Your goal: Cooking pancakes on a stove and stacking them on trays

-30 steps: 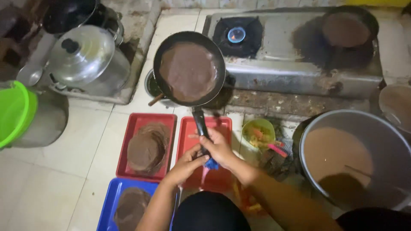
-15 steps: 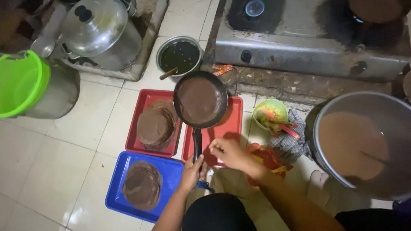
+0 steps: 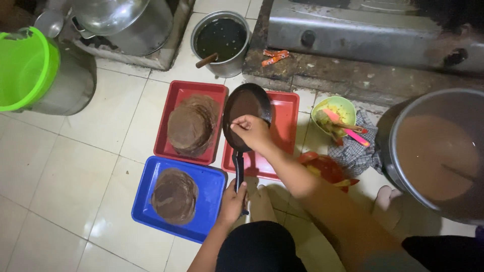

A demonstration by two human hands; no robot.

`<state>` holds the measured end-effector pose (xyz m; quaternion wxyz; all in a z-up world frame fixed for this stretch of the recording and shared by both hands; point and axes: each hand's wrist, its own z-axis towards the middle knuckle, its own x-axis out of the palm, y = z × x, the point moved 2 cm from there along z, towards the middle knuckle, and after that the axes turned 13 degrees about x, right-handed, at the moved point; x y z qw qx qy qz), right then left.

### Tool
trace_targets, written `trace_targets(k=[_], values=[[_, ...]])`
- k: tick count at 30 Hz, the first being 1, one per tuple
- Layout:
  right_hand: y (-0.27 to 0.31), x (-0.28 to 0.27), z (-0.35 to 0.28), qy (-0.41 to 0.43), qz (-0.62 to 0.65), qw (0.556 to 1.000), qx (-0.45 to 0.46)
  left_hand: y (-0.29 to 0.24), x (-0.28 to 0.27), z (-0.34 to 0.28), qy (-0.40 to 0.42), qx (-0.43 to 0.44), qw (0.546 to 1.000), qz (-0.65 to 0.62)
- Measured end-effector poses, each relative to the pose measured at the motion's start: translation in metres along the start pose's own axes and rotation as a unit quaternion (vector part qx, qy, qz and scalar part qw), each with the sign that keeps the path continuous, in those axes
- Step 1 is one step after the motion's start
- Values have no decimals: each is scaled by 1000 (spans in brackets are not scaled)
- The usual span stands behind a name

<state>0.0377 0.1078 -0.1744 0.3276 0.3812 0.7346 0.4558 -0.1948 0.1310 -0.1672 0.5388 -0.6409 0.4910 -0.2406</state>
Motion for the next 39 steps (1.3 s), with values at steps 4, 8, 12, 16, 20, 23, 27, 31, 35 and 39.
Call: trace_targets(k=[4,8,12,16,20,23,27,31,35,39], values=[[10,12,-1,-5,-2,1000,9,-10,-5,-4,-9,12,996,89],[-4,28,13,-19,-17,999,30,2,-9,0,-24,13,990,138],[-2,31,10,-34,-12,999,41,6,-11,2,-35,17,994,106],[-2,25,8,-4,54,998,45,15,-18,9,-37,31,987,150],[-25,35,23,19,112,987,109,29,-24,8,-65,37,984,161],[-40,34,31,16,188,974,127,20,-31,8,-65,10,969,238],[-74,13,40,-40,176,979,99,11,-35,15,-63,-15,945,321],[-187,-10,78,-168,169,970,39,34,-28,34,-53,-14,910,412],[-384,-30,141,-214,252,933,143,36,-21,44,-29,20,898,439],[-310,-67,80,-262,-126,937,196,20,-28,42,-51,9,902,428]])
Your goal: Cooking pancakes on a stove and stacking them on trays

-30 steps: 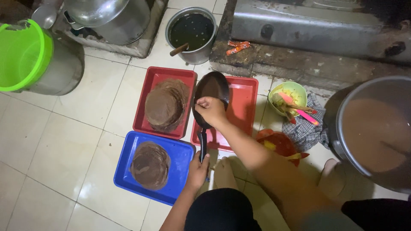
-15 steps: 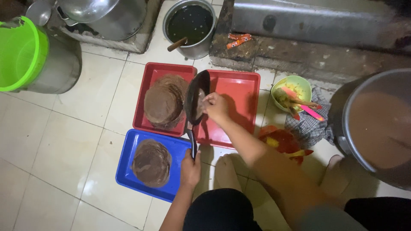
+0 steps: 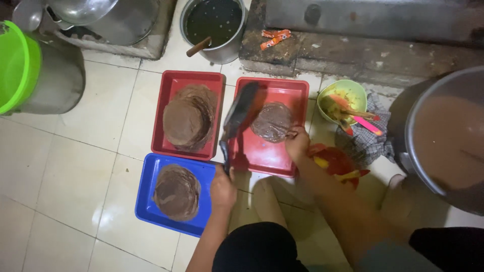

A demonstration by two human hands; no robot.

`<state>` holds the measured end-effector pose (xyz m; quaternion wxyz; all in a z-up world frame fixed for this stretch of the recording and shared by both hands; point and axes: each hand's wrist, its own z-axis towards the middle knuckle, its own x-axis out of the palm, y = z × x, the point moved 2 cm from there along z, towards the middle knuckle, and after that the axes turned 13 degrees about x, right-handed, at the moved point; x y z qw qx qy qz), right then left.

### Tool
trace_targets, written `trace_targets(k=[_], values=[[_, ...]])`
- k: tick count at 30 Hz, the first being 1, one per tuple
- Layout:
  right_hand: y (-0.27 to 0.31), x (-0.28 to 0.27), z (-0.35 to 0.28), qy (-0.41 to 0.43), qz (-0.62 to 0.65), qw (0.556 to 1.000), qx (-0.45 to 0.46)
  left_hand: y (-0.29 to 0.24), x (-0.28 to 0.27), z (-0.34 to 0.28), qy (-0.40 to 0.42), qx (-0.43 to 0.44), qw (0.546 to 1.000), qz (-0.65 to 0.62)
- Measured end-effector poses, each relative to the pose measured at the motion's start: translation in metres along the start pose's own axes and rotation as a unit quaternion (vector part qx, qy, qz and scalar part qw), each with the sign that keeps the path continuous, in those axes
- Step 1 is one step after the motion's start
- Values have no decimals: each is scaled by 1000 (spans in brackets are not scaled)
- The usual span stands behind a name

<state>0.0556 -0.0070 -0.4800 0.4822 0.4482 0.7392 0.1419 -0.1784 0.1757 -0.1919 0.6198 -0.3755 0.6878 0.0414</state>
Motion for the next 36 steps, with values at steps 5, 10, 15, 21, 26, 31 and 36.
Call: trace_targets(k=[5,10,15,21,26,31,36], values=[[20,-66,-40,-32,52,994,-91,-25,-47,-5,-9,-72,989,-126],[92,-242,-86,-479,-68,798,-358,-23,-50,-4,-43,-112,876,-467],[59,-291,-36,-319,-67,899,-293,-28,-47,-8,11,-74,762,-644],[80,-293,-85,-211,-32,925,-315,-39,-45,-6,18,-81,771,-632],[23,-289,-121,128,-221,935,-245,-58,-54,-9,3,-35,793,-608],[77,-317,-181,279,81,940,177,-68,-58,-18,16,-41,773,-632],[-119,-200,19,-67,-404,808,-424,-78,-67,-29,5,-25,773,-633]])
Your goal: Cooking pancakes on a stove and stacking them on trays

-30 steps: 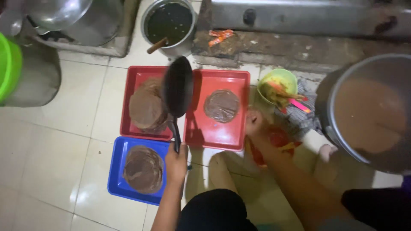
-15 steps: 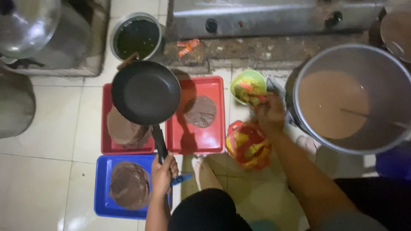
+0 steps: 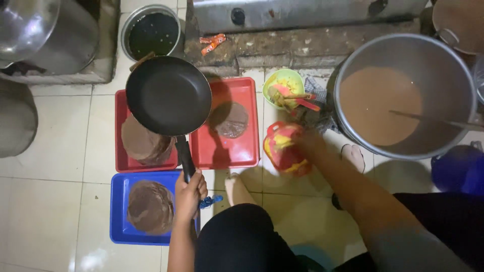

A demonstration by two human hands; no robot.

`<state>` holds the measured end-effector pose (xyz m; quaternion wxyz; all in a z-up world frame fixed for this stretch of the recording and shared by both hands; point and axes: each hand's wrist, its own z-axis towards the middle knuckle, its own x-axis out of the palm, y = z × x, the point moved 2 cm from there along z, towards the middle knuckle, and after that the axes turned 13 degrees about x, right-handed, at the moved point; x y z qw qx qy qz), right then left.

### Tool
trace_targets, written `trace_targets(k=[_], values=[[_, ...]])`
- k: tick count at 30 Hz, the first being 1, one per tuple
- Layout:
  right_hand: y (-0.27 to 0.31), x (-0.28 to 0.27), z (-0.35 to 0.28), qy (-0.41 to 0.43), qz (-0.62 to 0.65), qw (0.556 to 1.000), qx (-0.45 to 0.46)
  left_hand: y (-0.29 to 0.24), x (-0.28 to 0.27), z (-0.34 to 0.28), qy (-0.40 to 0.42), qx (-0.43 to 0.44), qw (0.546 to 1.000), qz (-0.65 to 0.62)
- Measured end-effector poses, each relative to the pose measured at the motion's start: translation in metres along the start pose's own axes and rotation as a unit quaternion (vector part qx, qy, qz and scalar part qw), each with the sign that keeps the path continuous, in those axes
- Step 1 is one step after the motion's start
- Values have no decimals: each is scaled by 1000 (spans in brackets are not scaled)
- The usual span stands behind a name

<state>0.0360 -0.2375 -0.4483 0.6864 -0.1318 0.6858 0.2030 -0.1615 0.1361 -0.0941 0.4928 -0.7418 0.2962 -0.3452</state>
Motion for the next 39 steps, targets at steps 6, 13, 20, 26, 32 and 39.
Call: trace_targets(k=[6,13,20,26,32,39], values=[[25,-187,49,129,291,915,249,-3,2,-9,-3,8,1000,6],[83,-302,33,213,483,767,365,4,8,-5,-2,18,1000,-3],[33,-103,16,187,723,601,285,-3,18,-4,2,14,999,33],[109,-261,64,40,576,770,271,4,21,-5,18,10,998,63],[194,-341,114,-63,303,951,-9,7,34,-14,99,19,988,120],[198,-342,86,-116,134,983,-59,14,19,-9,122,48,954,271]])
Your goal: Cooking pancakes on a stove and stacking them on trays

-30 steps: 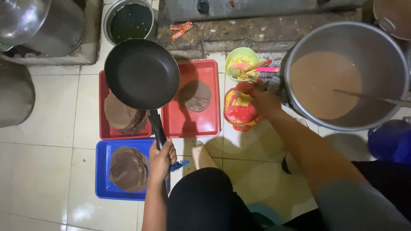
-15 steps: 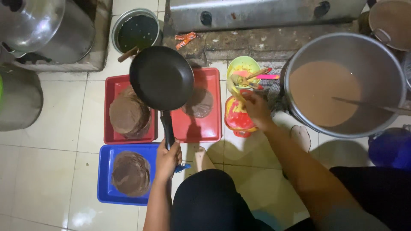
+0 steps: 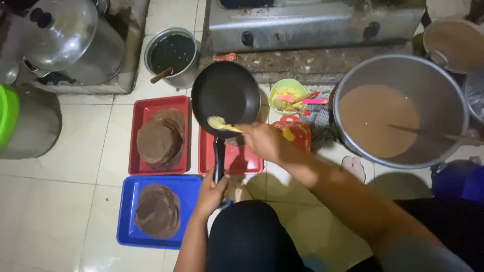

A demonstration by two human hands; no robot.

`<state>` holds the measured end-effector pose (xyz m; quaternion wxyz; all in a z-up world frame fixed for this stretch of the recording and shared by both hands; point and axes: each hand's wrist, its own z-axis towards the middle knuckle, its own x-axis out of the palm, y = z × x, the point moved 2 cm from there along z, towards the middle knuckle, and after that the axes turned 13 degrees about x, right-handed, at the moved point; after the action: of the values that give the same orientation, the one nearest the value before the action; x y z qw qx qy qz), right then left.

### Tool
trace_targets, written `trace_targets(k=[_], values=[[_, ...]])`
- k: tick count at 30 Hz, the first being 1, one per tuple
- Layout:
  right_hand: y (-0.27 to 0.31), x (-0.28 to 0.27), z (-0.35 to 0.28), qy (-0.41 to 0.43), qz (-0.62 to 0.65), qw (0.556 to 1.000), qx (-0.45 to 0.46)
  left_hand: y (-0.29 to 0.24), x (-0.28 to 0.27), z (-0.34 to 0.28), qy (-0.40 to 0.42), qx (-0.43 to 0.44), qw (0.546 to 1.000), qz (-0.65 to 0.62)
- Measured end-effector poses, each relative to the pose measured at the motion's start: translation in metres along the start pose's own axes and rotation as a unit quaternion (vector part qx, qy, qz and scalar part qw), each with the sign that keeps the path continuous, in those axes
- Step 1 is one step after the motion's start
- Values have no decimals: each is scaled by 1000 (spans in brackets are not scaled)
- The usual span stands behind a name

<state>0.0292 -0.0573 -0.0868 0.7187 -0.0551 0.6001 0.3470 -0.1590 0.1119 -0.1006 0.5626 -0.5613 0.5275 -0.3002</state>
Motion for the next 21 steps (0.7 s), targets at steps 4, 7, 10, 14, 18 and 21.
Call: trace_targets(k=[4,7,10,14,18,21], values=[[-63,4,15,9,84,984,159,8,-2,-1,9,9,999,-49],[-9,-17,-8,75,166,981,71,-23,5,-6,20,39,999,-22],[-5,-10,21,-46,-119,992,-27,9,-1,-1,31,52,996,61],[-49,-34,30,-12,64,985,158,-2,2,-3,16,45,996,72],[-1,-55,-2,124,84,985,89,11,2,7,13,84,993,79],[16,-56,29,42,138,987,70,-10,2,2,8,79,992,102]])
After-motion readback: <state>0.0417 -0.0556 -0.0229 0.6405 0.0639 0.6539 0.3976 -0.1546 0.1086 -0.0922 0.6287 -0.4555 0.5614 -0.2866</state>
